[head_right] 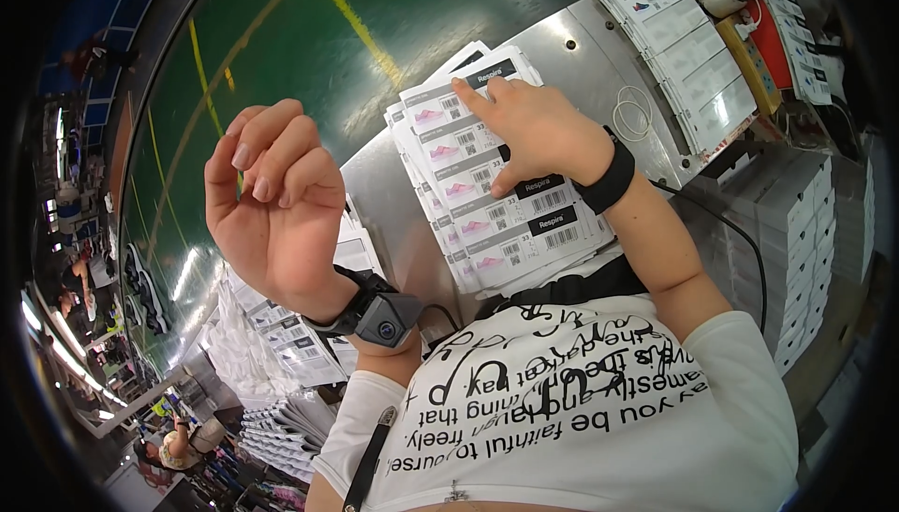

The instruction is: Inspect shoes for quality and match them with appropriate labels on a factory conveyor line.

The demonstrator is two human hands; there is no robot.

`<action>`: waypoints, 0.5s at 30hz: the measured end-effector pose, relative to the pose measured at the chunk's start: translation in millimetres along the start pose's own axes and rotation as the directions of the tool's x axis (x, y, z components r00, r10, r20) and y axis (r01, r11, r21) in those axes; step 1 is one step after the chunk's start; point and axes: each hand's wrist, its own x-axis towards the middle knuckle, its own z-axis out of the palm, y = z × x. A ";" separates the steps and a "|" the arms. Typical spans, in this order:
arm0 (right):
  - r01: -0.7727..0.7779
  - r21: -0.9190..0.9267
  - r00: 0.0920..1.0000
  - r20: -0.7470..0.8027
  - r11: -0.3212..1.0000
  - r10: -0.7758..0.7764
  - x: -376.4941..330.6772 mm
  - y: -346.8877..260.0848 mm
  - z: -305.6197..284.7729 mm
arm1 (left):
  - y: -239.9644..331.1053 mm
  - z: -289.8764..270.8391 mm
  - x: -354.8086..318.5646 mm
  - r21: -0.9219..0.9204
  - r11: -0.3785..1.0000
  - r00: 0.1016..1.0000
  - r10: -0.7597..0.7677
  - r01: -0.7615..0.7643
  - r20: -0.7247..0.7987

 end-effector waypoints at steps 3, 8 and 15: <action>-0.018 0.004 1.000 0.021 1.000 0.018 -0.2 -1.2 -1.2 | -0.8 0.7 -0.9 -0.004 1.000 1.000 -0.006 0.006 0.001; 0.006 0.002 1.000 -0.005 1.000 -0.006 -1.3 1.1 0.7 | -6.1 5.3 -0.6 0.023 1.000 1.000 0.000 0.001 -0.029; -0.009 -0.003 1.000 0.007 1.000 0.009 -0.5 -0.1 -0.2 | -11.9 5.1 -0.2 0.012 1.000 1.000 -0.008 0.008 -0.022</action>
